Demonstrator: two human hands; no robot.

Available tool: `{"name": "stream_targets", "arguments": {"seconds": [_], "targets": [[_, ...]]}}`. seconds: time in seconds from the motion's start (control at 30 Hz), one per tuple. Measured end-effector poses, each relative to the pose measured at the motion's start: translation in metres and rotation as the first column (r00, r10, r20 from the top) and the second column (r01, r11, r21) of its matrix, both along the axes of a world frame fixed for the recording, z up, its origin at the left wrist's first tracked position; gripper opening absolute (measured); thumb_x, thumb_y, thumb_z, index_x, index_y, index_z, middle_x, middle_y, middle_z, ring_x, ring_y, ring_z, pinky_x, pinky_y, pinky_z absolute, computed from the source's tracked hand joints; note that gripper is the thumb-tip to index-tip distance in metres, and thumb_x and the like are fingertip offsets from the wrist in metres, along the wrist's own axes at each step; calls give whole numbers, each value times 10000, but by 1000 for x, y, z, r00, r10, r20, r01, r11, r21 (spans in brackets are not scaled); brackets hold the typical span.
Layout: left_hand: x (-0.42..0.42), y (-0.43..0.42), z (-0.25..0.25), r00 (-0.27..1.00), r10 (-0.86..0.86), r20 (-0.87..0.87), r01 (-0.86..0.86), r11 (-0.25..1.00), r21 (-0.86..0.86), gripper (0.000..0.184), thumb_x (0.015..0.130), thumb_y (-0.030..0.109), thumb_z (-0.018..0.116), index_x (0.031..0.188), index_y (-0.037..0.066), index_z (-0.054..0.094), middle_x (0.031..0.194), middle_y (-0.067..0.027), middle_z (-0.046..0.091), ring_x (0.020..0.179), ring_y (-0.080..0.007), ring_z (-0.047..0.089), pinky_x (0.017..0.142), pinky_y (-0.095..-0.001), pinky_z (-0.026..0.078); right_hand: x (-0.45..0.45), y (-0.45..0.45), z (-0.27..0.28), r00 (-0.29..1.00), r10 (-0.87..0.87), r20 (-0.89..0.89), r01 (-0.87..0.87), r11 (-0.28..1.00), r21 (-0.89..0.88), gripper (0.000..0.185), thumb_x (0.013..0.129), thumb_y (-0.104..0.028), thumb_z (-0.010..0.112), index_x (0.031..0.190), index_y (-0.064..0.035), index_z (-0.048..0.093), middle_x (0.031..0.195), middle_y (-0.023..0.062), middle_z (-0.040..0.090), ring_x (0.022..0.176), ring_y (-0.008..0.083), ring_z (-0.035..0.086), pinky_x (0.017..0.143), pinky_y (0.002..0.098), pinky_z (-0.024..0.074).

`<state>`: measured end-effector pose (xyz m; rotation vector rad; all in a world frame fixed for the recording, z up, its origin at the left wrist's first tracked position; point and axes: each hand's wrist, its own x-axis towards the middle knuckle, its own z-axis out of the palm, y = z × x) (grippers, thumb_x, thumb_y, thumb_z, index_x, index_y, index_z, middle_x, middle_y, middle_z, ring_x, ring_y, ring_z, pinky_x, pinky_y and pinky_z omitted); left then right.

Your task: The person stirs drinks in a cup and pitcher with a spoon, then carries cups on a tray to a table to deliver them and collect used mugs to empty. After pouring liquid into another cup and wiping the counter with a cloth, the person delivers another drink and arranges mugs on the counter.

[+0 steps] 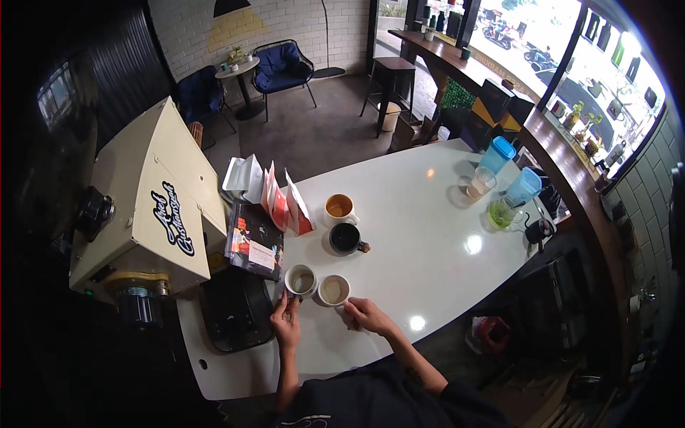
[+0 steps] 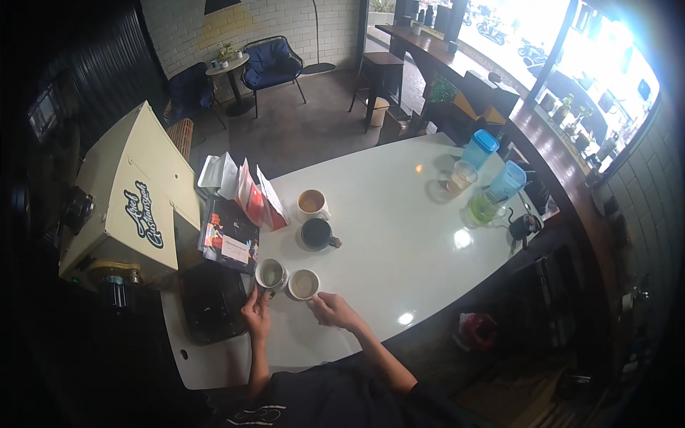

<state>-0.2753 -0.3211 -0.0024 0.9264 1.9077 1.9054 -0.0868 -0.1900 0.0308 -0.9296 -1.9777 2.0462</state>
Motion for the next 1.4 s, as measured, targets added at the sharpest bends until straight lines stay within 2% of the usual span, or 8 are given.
{"name": "stream_targets", "arguments": {"seconds": [0.17,0.4,0.47,0.6,0.67,0.9,0.97,1.4], "targets": [[-3,-3,-6,1000,1,11,-1,999,-36,419,933,35,636,1342,-7,556,907,-48,655,816,-96,614,732,-227,486,-3,-1,4,1000,-14,1,14,999,-44,410,1059,-321,403,814,-19,531,659,35,572,597,118,579,576,278,481],[-5,-3,-10,1000,-1,0,1,1000,8,428,930,27,637,1348,-4,551,940,-58,654,836,-99,618,765,-243,500,-1,6,0,998,55,-6,-55,998,-41,407,1062,-325,395,835,-16,534,659,35,572,590,109,574,563,273,479],[-6,-5,-9,995,-63,83,64,998,-12,443,955,38,598,1369,-71,483,1268,-191,605,1085,-189,609,924,-312,511,-1,6,-1,998,64,-19,-64,997,-37,408,1064,-324,389,840,-14,532,659,34,572,583,107,571,557,274,479],[-8,-5,-7,997,-60,46,62,997,-39,434,965,57,592,1369,-65,489,1249,-170,621,1047,-164,617,850,-290,522,-1,7,1,997,69,-28,-70,997,-29,408,1065,-322,386,837,-15,529,656,32,572,576,107,567,555,278,479],[-9,-3,-1,999,-34,5,34,999,-18,423,952,-3,578,1371,-2,527,1019,-72,643,921,-109,607,846,-260,498,-1,9,1,992,129,-2,-129,991,20,411,1065,-323,385,837,-13,529,653,35,571,572,112,567,553,283,480],[-27,-7,-12,999,-43,-12,42,994,-102,386,981,21,533,1367,6,533,1053,-110,653,897,-152,626,768,-284,514,-5,7,2,985,172,-8,-172,983,66,409,1064,-309,383,834,-7,534,633,43,576,558,122,567,543,288,482],[-32,-5,-15,994,-32,-105,23,996,-84,381,993,27,508,1373,30,533,1072,-126,645,895,-163,633,722,-287,514,-7,6,3,981,195,7,-194,978,78,400,1063,-292,381,830,-4,532,628,46,582,562,125,575,548,289,488],[-30,-5,0,993,-43,-108,36,997,-67,398,981,5,510,1377,40,528,1166,-153,595,957,-202,647,794,-309,548,-14,3,-6,930,364,57,-368,926,85,389,1045,-342,385,933,-12,557,686,48,570,611,162,614,581,328,511]]}}
